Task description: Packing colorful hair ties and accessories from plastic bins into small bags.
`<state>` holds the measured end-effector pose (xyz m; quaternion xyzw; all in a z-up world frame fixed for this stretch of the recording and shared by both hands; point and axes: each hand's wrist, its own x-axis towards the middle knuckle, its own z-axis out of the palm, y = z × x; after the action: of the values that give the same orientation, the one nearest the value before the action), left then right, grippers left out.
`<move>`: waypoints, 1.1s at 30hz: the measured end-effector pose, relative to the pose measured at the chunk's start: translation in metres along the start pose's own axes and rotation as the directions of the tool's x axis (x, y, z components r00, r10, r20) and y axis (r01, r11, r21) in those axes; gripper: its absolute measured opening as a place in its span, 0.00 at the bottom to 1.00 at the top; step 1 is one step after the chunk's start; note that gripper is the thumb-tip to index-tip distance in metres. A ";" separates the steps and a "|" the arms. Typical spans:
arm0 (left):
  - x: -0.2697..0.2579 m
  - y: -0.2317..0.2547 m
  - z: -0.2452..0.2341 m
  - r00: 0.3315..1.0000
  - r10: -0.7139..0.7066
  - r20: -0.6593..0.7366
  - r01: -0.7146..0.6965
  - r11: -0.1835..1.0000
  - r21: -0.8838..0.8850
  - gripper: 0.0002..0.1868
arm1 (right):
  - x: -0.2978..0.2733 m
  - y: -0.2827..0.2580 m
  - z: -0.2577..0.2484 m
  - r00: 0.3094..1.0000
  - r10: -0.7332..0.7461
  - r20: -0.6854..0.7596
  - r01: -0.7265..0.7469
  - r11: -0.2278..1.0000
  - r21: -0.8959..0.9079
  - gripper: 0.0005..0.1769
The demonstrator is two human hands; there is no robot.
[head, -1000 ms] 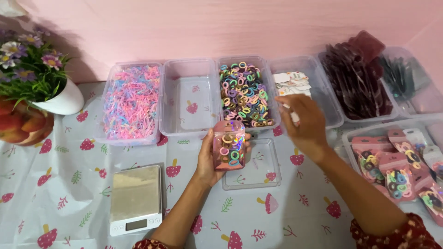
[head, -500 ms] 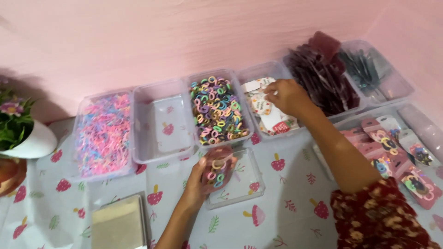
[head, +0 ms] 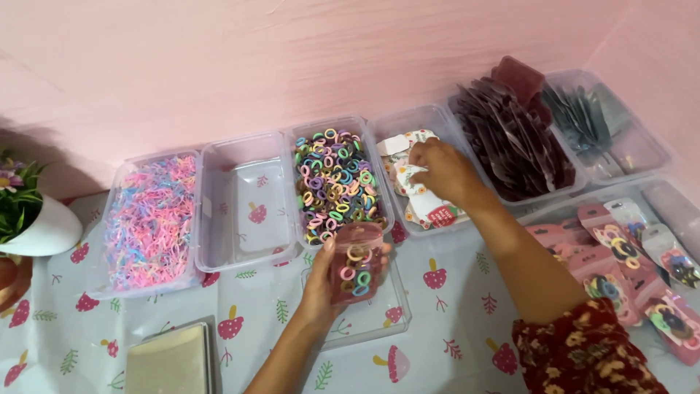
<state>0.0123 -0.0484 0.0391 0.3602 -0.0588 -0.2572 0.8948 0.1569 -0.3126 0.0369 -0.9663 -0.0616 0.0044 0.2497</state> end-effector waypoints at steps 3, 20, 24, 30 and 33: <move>0.005 -0.012 -0.009 0.998 -0.069 -0.007 0.068 0.988 -0.142 0.42 | -0.006 -0.009 -0.014 0.995 0.051 -0.091 -0.034 0.982 0.186 0.10; -0.020 -0.015 -0.020 0.993 0.090 -0.079 -0.089 0.996 0.010 0.36 | -0.110 -0.112 -0.032 0.848 -0.293 -0.442 0.432 0.864 0.258 0.12; -0.041 -0.020 -0.026 0.993 0.093 -0.072 -0.090 0.995 0.040 0.37 | -0.155 -0.130 -0.002 0.821 -0.289 -0.492 0.450 0.858 0.247 0.21; -0.049 -0.022 -0.031 0.996 0.038 -0.084 -0.036 0.999 0.027 0.37 | -0.150 -0.138 0.008 0.779 -0.446 -0.441 0.597 0.741 0.306 0.11; -0.053 -0.012 -0.017 0.996 0.050 -0.077 -0.045 0.997 0.064 0.38 | -0.148 -0.136 0.010 0.762 -0.467 -0.448 0.629 0.698 0.343 0.10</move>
<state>-0.0334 -0.0188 0.0223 0.3962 -0.0400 -0.2194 0.8907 -0.0058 -0.2076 0.0911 -0.7969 -0.3054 -0.2166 0.4740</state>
